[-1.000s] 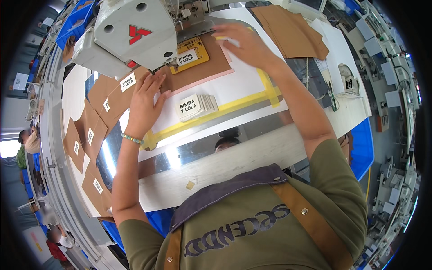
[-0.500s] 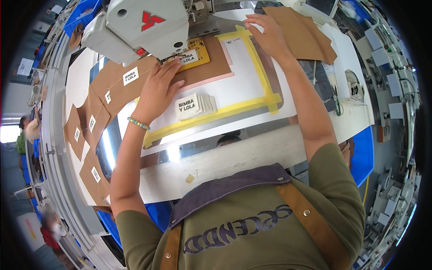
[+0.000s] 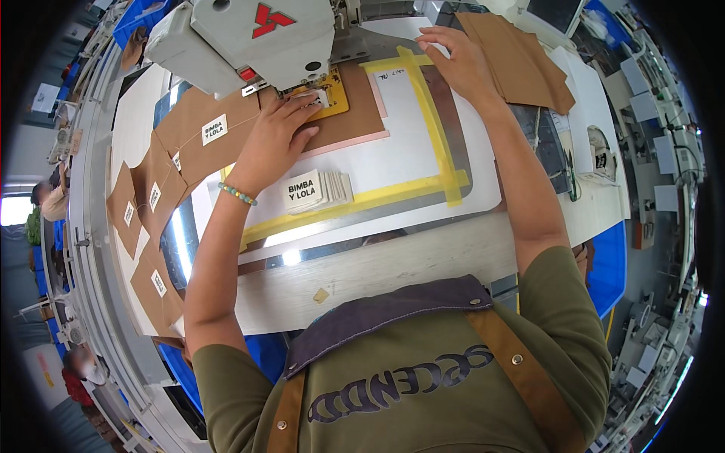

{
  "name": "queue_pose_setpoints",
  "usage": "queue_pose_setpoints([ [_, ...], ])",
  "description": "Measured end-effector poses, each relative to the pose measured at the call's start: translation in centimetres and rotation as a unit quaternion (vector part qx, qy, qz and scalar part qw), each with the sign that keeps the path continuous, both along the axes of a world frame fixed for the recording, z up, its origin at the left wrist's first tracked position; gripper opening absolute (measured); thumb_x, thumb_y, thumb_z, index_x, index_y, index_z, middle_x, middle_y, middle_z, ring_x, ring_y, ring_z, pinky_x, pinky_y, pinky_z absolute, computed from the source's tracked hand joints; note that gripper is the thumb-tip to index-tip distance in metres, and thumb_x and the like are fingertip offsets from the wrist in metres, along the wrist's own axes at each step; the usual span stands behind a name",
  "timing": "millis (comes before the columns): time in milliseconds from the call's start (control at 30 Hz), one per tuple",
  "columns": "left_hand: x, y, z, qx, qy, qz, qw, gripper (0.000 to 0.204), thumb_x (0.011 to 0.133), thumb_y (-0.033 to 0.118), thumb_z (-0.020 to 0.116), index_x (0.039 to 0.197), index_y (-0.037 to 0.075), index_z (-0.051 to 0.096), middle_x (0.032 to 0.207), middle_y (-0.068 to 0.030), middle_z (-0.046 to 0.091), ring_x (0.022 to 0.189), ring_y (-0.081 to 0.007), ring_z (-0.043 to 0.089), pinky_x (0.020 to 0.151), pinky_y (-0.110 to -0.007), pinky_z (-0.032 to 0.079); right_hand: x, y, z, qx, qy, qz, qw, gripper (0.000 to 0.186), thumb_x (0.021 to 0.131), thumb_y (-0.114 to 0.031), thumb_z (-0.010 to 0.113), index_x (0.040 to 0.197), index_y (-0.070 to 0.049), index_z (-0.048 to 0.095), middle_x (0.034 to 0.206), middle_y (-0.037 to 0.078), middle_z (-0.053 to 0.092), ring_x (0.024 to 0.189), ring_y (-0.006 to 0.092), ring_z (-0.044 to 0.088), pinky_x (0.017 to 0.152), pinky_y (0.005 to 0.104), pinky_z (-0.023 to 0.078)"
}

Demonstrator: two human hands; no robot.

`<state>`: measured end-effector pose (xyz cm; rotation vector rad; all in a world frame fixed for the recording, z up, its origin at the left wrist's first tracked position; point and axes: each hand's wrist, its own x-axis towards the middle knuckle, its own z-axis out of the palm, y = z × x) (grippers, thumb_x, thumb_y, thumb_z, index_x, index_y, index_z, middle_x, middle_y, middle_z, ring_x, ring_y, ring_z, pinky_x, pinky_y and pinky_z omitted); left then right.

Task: Sewing brand labels onto leather pieces using an industrial sewing machine.

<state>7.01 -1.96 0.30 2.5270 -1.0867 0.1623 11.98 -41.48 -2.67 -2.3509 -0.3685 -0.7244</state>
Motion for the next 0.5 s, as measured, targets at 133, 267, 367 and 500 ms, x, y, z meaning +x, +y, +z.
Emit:
queue_pose_setpoints([
  [133, 0.28, 0.13, 0.06, -0.002, 0.015, -0.007, 1.000, 0.039, 0.104, 0.013, 0.070, 0.142, 0.005, 0.071, 0.155, -0.0122, 0.065, 0.155, -0.0390, 0.048, 0.128, -0.049, 0.041, -0.11, 0.20, 0.10, -0.027, -0.023, 0.003, 0.999, 0.026, 0.106, -0.032, 0.070, 0.119, -0.013, 0.082, 0.140, 0.005, 0.075, 0.136, 0.0273, 0.063, 0.106, 0.0407, 0.054],
  [267, 0.39, 0.00, 0.34, 0.004, 0.029, -0.010, 1.000, 0.040, 0.104, 0.012, 0.069, 0.144, 0.005, 0.071, 0.157, -0.0116, 0.064, 0.156, -0.0378, 0.047, 0.129, -0.048, 0.040, -0.27, 0.07, 0.08, -0.006, -0.004, -0.002, 1.000, 0.026, 0.106, -0.031, 0.070, 0.119, -0.013, 0.082, 0.140, 0.005, 0.075, 0.137, 0.0273, 0.063, 0.110, 0.0413, 0.053],
  [367, 0.45, -0.05, 0.40, 0.004, 0.038, -0.014, 0.999, 0.041, 0.104, 0.011, 0.069, 0.144, 0.005, 0.070, 0.157, -0.0115, 0.064, 0.156, -0.0375, 0.046, 0.129, -0.048, 0.040, -0.24, 0.24, 0.03, -0.011, -0.014, 0.002, 1.000, 0.026, 0.106, -0.031, 0.070, 0.119, -0.012, 0.082, 0.139, 0.006, 0.076, 0.136, 0.0277, 0.063, 0.111, 0.0420, 0.052],
  [500, 0.60, 0.11, 0.16, 0.008, 0.035, -0.013, 0.999, 0.041, 0.104, 0.011, 0.070, 0.144, 0.004, 0.070, 0.157, -0.0121, 0.063, 0.157, -0.0378, 0.046, 0.129, -0.048, 0.040, -0.37, 0.54, 0.19, -0.003, -0.002, 0.000, 1.000, 0.028, 0.105, -0.030, 0.070, 0.120, -0.010, 0.082, 0.138, 0.007, 0.076, 0.134, 0.0288, 0.064, 0.112, 0.0429, 0.051],
])
